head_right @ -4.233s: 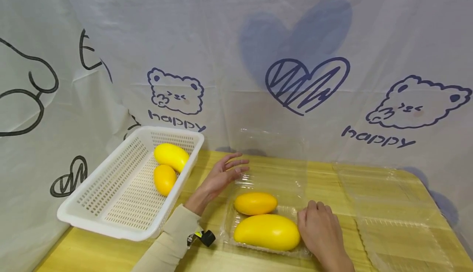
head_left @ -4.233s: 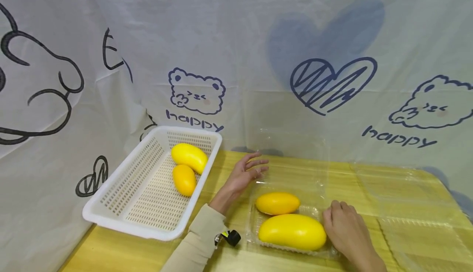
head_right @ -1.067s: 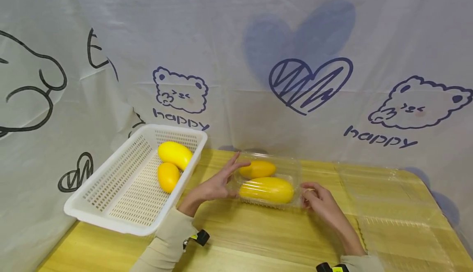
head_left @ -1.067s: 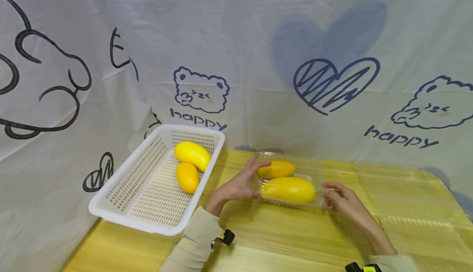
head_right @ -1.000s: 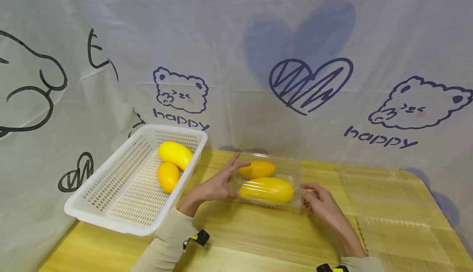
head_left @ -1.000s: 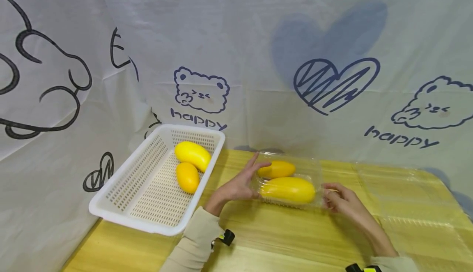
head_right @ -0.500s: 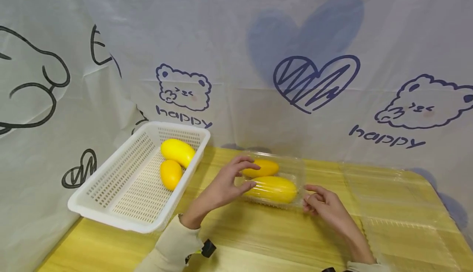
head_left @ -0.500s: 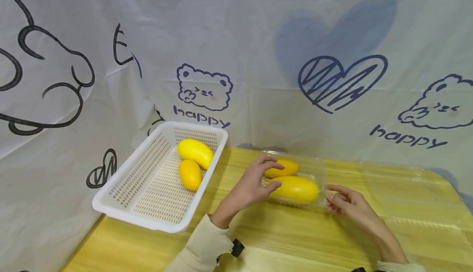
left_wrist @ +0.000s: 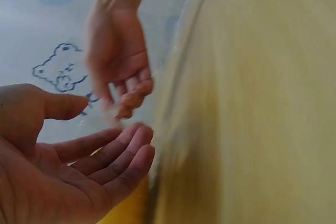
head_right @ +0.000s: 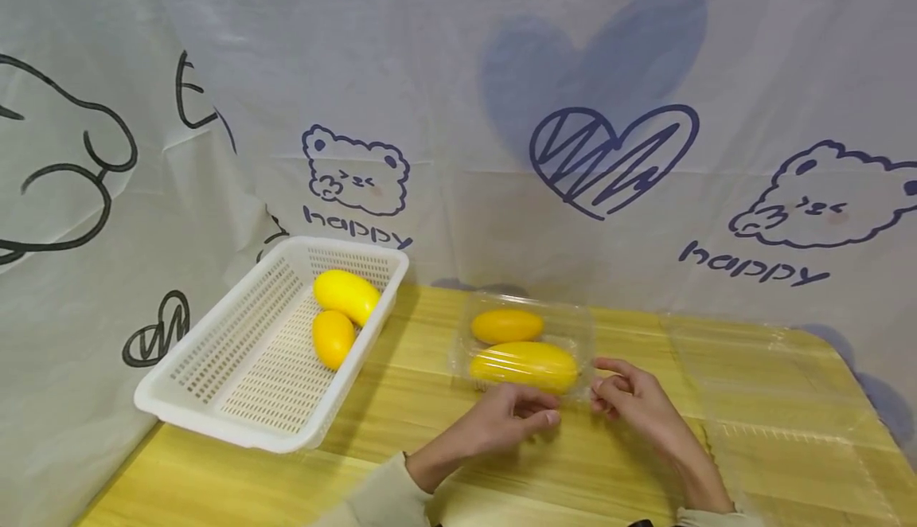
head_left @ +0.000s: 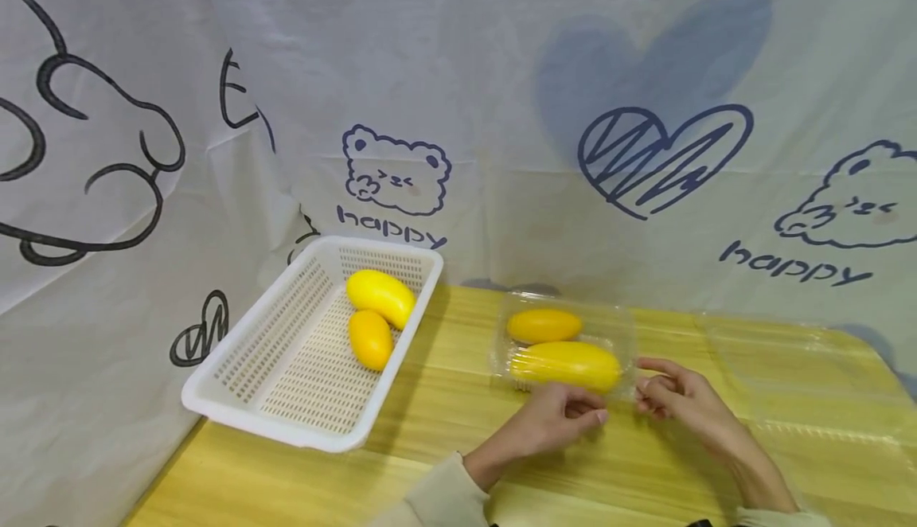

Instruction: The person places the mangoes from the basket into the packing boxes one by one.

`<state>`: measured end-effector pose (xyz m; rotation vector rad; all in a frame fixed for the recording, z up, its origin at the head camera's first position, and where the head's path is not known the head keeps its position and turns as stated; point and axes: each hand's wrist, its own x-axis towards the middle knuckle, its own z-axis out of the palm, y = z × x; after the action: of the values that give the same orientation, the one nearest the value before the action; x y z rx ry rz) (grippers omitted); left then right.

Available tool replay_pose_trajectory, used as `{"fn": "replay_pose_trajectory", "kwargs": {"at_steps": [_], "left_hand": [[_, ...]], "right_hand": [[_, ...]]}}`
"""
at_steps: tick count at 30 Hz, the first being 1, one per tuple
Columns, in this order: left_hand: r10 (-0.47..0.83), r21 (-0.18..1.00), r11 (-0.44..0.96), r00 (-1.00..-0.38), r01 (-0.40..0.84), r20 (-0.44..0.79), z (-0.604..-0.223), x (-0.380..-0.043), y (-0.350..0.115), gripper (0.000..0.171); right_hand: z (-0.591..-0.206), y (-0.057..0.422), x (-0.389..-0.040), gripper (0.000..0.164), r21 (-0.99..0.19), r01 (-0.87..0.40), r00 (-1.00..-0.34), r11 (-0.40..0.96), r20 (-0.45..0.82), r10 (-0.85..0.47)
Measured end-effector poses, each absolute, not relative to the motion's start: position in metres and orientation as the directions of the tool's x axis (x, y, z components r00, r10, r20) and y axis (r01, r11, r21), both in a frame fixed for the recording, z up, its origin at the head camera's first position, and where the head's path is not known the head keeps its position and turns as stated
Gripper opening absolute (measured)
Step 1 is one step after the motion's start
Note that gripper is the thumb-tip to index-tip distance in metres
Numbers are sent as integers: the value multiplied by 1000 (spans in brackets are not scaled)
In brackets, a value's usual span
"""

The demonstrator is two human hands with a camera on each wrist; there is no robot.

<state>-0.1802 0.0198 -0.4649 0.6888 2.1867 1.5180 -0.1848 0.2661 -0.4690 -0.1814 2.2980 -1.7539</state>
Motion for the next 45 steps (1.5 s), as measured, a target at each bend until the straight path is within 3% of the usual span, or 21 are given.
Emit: {"fn": "replay_pose_trajectory", "kwargs": {"at_steps": [7,11,15,25,45], "left_hand": [[527,988,74,-836,-138,-156,-481,-172,35,34],[467,935,-138,-854,-326,-229,-487,-168,46,31],[408,868,-269,-866,-418,-290,-492,-168,58,33],[267,761,-397,-858,-513,-439,-494,-164,84,26],[28,795,-431,-887,-428,-462,-489,-162,106,8]], "right_hand": [[-467,265,-185,53,-960,34,-963,277,-105,-247],[-466,264,-185,52,-960,30,-964,279,-101,-245],[-467,266,-186,53,-959,31,-963,283,-105,-249],[-469,270,-184,58,-961,56,-958,271,-127,-255],[-469,266,-185,58,-945,72,-961,320,-152,-231]]}}
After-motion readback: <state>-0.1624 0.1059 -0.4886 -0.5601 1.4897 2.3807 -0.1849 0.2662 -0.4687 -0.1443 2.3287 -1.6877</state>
